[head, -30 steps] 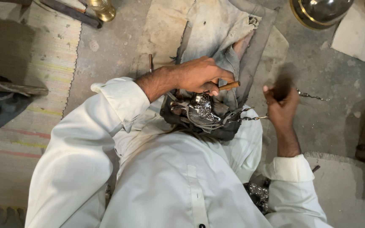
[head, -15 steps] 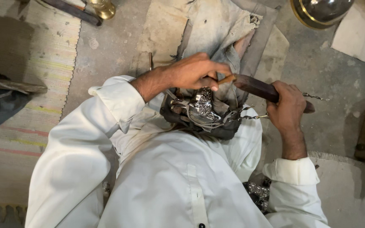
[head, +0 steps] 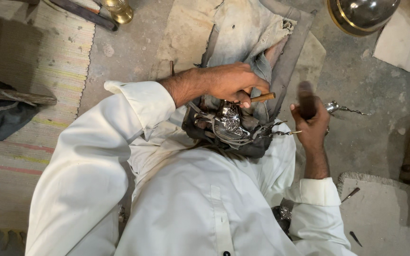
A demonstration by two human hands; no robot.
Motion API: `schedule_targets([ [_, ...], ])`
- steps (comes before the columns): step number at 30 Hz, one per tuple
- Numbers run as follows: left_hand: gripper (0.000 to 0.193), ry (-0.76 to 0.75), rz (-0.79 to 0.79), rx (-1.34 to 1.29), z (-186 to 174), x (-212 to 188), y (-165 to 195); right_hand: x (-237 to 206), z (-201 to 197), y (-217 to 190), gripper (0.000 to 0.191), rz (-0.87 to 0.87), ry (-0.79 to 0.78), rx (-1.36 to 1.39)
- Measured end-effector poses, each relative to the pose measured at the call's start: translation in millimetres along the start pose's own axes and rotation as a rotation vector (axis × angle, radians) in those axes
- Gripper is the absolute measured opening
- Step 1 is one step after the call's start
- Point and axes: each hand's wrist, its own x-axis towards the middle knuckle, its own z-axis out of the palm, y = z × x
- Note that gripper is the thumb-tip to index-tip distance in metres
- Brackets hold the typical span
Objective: The person sits on the floor holding a small punch against a silver metal horse figurine and strikes the punch with a wooden mallet to shape and detail the casting. They reposition the figurine and punch repeatedly and continue hammering different areas of the piece.
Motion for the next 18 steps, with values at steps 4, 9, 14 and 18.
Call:
schedule_targets([
  [4, 0.051, 0.026, 0.025, 0.016, 2, 1, 0, -2, 3, -1, 0.022, -0.022, 0.121, -0.019],
  [9, 0.050, 0.054, 0.033, -0.007, 5, 1, -1, 0, -3, -5, 0.022, -0.126, 0.115, -0.124],
  [14, 0.050, 0.030, 0.037, 0.006, 3, 2, -1, -1, -7, -2, 0.018, 0.007, 0.060, -0.082],
  [18, 0.051, 0.028, 0.014, 0.041, 3, 0, 0, -4, -9, 3, 0.024, -0.255, 0.022, -0.548],
])
